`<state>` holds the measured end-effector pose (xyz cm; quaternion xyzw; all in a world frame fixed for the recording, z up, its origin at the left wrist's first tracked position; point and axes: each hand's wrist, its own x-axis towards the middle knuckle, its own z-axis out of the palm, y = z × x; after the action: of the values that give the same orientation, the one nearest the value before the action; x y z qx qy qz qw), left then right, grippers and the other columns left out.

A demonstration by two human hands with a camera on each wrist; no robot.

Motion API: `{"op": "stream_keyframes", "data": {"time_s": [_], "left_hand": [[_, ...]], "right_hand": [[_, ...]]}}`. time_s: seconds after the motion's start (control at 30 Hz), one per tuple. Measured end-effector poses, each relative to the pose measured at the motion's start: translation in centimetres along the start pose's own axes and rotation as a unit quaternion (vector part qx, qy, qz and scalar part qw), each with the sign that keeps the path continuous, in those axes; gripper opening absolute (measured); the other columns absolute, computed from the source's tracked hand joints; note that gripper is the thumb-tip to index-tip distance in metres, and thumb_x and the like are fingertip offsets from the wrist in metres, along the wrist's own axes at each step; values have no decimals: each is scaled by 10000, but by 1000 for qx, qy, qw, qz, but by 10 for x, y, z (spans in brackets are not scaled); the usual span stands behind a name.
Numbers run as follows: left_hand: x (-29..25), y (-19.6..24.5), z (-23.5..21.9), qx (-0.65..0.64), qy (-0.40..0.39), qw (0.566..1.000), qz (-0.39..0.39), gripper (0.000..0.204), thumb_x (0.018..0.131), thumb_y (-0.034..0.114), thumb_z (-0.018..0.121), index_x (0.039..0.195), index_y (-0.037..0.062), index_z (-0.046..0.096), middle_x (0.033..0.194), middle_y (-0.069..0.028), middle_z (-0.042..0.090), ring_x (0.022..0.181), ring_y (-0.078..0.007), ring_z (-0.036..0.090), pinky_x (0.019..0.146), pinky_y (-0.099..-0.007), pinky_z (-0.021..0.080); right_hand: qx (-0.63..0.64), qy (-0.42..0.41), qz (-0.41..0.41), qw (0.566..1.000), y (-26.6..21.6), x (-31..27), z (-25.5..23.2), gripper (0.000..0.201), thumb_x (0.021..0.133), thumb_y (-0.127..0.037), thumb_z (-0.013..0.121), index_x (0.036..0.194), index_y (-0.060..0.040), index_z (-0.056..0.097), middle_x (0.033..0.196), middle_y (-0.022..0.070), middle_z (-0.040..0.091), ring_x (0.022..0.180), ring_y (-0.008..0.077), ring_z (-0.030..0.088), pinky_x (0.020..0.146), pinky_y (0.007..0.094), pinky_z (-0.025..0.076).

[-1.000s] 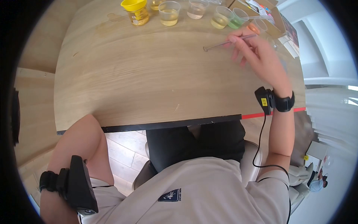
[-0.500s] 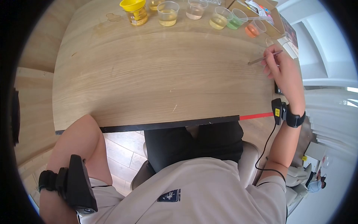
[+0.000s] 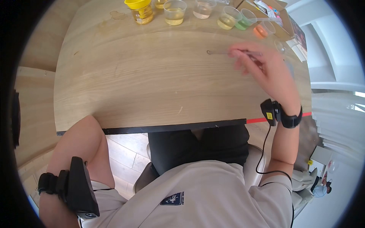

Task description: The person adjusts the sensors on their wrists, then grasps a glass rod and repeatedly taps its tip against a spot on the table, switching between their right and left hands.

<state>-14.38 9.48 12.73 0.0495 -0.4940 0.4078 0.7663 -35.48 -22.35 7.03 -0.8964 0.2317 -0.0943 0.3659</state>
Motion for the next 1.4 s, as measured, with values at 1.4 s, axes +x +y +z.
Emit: {"op": "stream_keyframes", "data": {"time_s": [1.4], "left_hand": [[-9, -8, 0, -30, 25, 999, -10, 363, 972, 424, 612, 741, 145, 587, 710, 30, 488, 621, -86, 465, 601, -310, 389]], "right_hand": [[-106, 78, 107, 986, 63, -15, -68, 301, 1044, -212, 608, 1182, 44, 687, 975, 89, 725, 795, 129, 686, 704, 263, 566]]}}
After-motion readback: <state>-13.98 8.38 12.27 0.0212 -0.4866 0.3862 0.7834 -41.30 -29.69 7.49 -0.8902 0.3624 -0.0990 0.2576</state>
